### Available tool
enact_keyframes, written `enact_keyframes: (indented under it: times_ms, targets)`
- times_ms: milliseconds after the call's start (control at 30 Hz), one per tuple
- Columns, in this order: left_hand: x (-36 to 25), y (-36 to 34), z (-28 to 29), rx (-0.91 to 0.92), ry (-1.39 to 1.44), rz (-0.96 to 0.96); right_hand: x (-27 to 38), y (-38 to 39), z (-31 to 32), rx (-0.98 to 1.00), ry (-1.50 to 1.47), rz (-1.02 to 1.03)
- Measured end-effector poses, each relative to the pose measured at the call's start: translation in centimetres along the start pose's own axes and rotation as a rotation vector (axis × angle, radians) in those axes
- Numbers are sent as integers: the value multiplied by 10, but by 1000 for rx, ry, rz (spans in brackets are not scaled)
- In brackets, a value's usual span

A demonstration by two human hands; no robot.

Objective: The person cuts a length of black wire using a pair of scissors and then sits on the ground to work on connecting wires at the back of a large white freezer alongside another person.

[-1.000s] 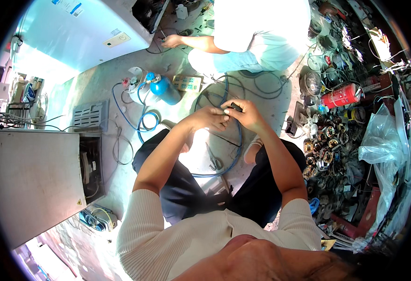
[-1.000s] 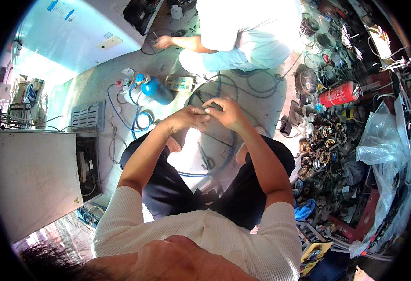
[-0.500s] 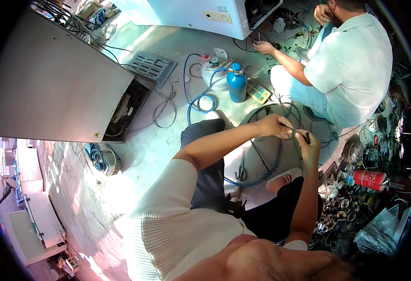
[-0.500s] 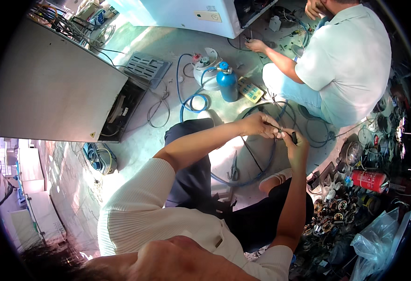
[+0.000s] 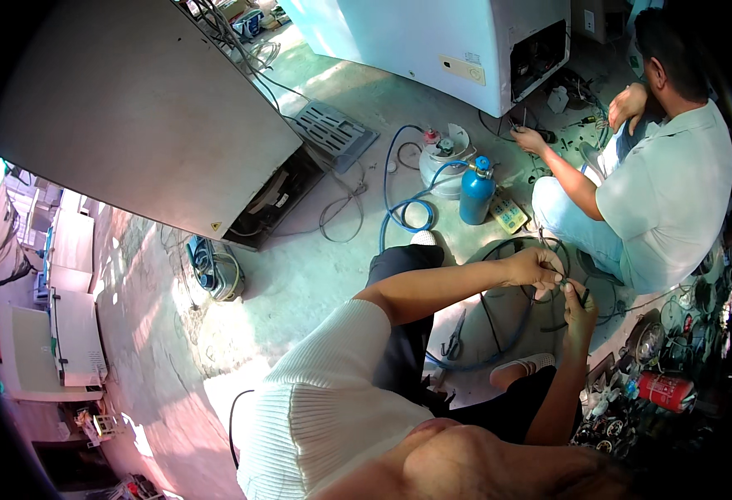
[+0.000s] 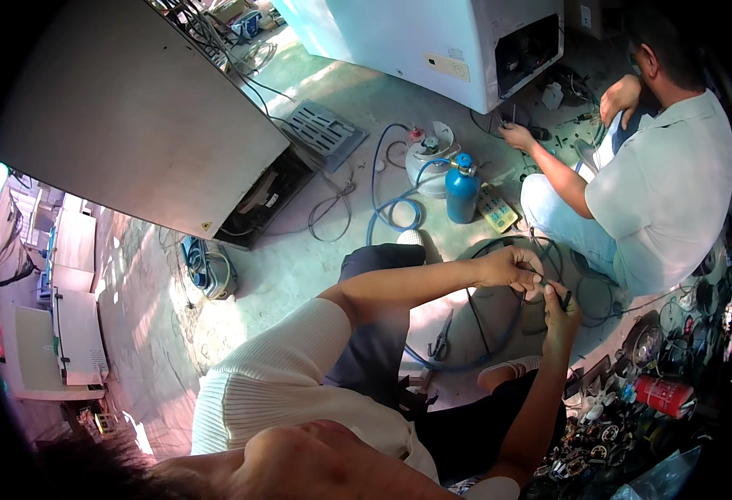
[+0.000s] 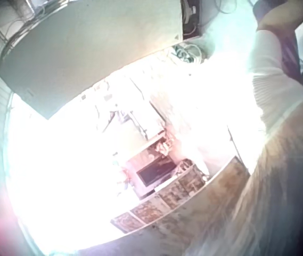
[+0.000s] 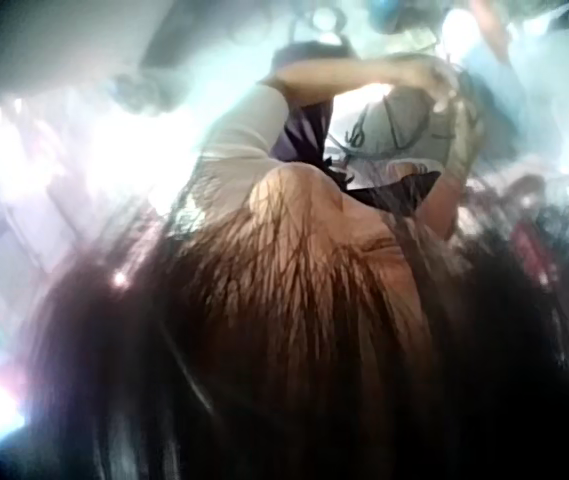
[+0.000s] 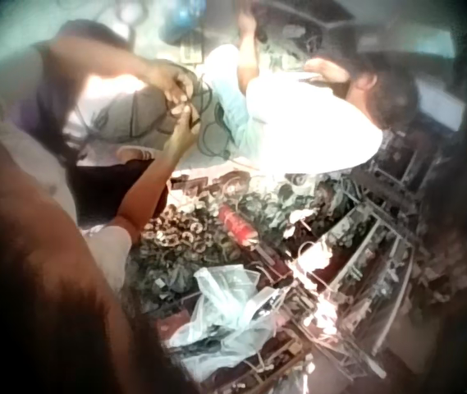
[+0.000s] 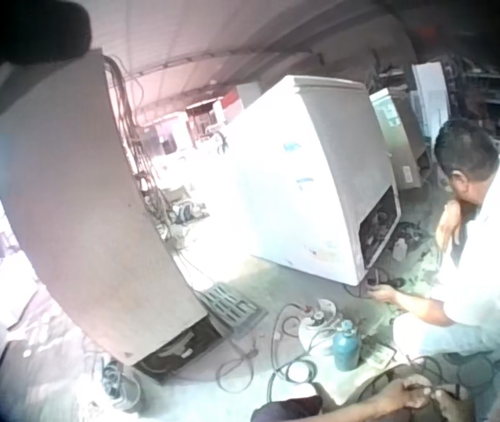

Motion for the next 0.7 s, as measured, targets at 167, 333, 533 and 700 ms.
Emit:
enact_keyframes:
  times_ms: [167, 333, 533, 700]
  targets:
    - [-3, 9, 6, -43, 63, -62, 1, 0, -12, 46, -83, -55]
    - [-11, 20, 14, -65, 88, -85, 1, 2, -24, 114, -86, -42]
    - [-18, 31, 21, -162, -128, -233, -1, 4, -38, 189, 212, 188]
    - [-17, 35, 28, -168, -213, -187, 1, 12, -48, 257, 391, 229]
Point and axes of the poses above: each hand's wrist, its own y-axis away from the middle knuckle, its own z-axis out of the back of the hand, x = y × z, the point moved 5 cm from there along -y, towards the middle knuckle, and after that the axes turned 10 degrees about -y, right-handed, at the moved point
